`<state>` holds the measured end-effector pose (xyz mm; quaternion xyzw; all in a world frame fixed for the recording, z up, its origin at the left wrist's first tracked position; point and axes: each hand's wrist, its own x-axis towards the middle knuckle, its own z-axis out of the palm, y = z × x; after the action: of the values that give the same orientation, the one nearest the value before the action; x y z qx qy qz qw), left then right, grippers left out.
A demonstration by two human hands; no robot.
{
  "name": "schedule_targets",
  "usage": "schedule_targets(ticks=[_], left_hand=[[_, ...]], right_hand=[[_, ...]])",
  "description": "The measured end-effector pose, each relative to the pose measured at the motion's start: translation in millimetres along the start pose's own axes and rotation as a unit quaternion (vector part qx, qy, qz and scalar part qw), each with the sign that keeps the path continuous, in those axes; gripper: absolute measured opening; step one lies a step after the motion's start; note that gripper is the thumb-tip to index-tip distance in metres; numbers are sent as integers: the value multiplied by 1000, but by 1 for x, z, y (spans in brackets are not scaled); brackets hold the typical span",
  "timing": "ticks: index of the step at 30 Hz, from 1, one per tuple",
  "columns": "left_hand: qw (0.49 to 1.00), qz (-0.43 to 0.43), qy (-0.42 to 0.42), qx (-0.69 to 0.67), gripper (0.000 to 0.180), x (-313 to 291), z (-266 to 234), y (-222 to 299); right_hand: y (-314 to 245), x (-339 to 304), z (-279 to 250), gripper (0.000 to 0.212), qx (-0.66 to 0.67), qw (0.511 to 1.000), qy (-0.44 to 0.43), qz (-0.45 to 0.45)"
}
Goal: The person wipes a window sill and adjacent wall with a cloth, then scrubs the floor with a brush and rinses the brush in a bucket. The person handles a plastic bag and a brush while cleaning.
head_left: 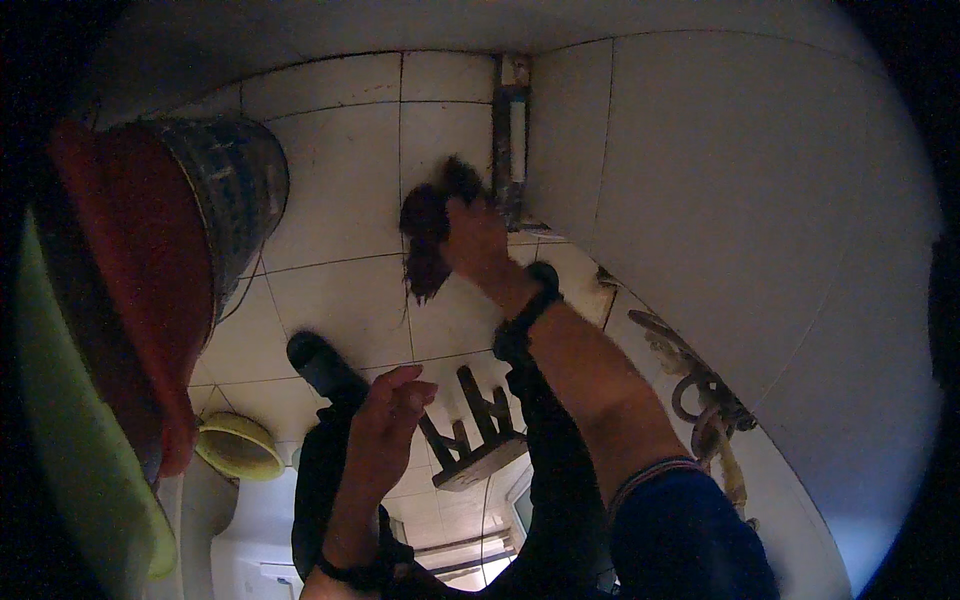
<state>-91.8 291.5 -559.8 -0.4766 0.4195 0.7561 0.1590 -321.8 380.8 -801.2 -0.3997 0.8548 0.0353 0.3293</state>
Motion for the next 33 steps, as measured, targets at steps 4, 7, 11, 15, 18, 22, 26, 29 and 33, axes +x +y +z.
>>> schedule_targets(ticks=[4,7,11,15,18,22,26,29,33], left_hand=[[999,18,-3,-44,35,-2,0,2],[1000,15,-4,-24,34,-2,-3,5],[1000,-18,0,-1,32,-7,-4,11],[1000,-8,-22,-16,32,-11,5,11],[1000,1,-19,25,32,-4,6,4],[999,-2,-25,33,32,1,6,-4],[999,-10,-19,-26,33,1,8,-6],[998,32,-24,-47,34,3,6,-8],[999,-29,-16,-43,34,2,0,-7]], right_hand=[[-1,50,-25,83,-26,998,58,-9],[-13,53,6,84,-18,997,70,23],[-19,13,89,71,-4,999,25,31],[-26,-79,144,66,7,993,-113,-21],[-29,-103,136,65,47,965,-255,-30],[-26,-91,63,64,104,966,-233,-36],[-8,-34,-29,67,99,982,-156,-42],[4,20,-71,76,161,984,-43,-66],[-10,86,-49,90,51,996,67,22]])
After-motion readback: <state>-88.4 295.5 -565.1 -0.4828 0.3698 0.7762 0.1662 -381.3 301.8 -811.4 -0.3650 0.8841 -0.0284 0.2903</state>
